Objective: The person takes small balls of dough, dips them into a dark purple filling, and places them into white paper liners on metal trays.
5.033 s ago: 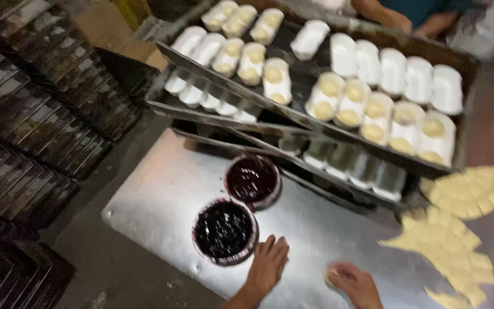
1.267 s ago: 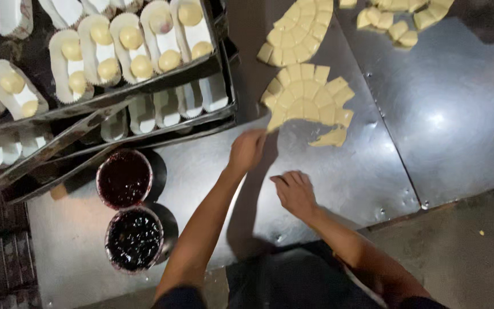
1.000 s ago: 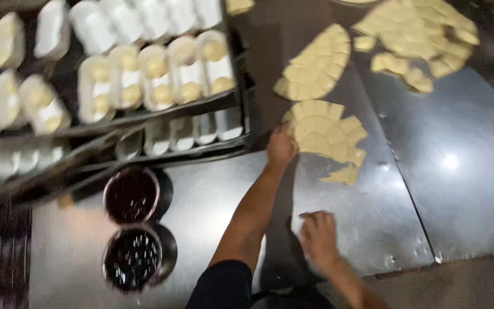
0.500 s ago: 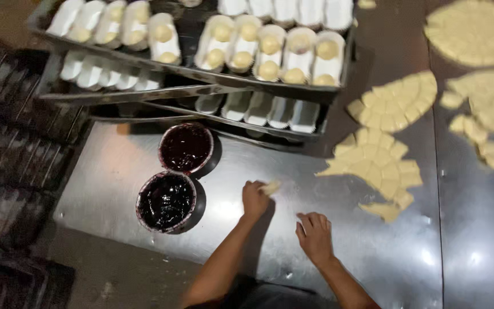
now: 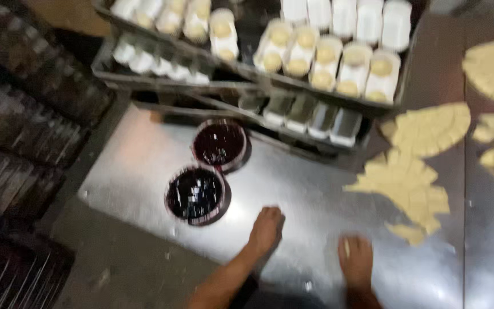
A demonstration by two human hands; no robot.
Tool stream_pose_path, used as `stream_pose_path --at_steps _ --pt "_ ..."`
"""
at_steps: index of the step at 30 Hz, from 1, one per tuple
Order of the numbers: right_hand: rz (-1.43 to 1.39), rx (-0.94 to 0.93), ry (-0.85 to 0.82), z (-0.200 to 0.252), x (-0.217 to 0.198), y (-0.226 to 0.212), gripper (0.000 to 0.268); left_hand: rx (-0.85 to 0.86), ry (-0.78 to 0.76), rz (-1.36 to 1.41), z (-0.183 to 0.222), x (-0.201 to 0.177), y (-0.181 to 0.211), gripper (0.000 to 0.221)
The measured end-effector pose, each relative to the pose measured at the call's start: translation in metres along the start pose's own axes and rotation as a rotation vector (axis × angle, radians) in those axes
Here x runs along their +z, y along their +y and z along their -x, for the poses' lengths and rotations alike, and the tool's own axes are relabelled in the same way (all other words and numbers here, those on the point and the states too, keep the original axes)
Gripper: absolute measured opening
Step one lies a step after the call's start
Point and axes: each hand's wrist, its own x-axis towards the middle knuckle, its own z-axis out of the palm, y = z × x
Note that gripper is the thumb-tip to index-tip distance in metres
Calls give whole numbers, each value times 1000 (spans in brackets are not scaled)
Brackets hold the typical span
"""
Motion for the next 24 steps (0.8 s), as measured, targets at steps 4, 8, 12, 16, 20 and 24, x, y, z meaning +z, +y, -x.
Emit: stream_pose_path --at_steps 4,8,12,16,20,24 --pt "-338 -101 47 11 27 -40 33 -154 19 280 3 -23 9 15" --pt "-201 17 3 -3 29 -1 39 -106 50 561 -2 -112 21 49" --pt "-820 412 -207 13 31 -27 44 -273 460 486 14 -193 -40 35" --pt "-1256 641 -470 -73 2 -92 50 -716 657 372 51 -242 -165 31" --pt "-949 40 -550 -233 -94 -239 60 -931 434 175 81 -230 -270 28" --pt "-653 -558 -124 -380 -177 -398 45 -374 573 -286 98 -195 -306 30"
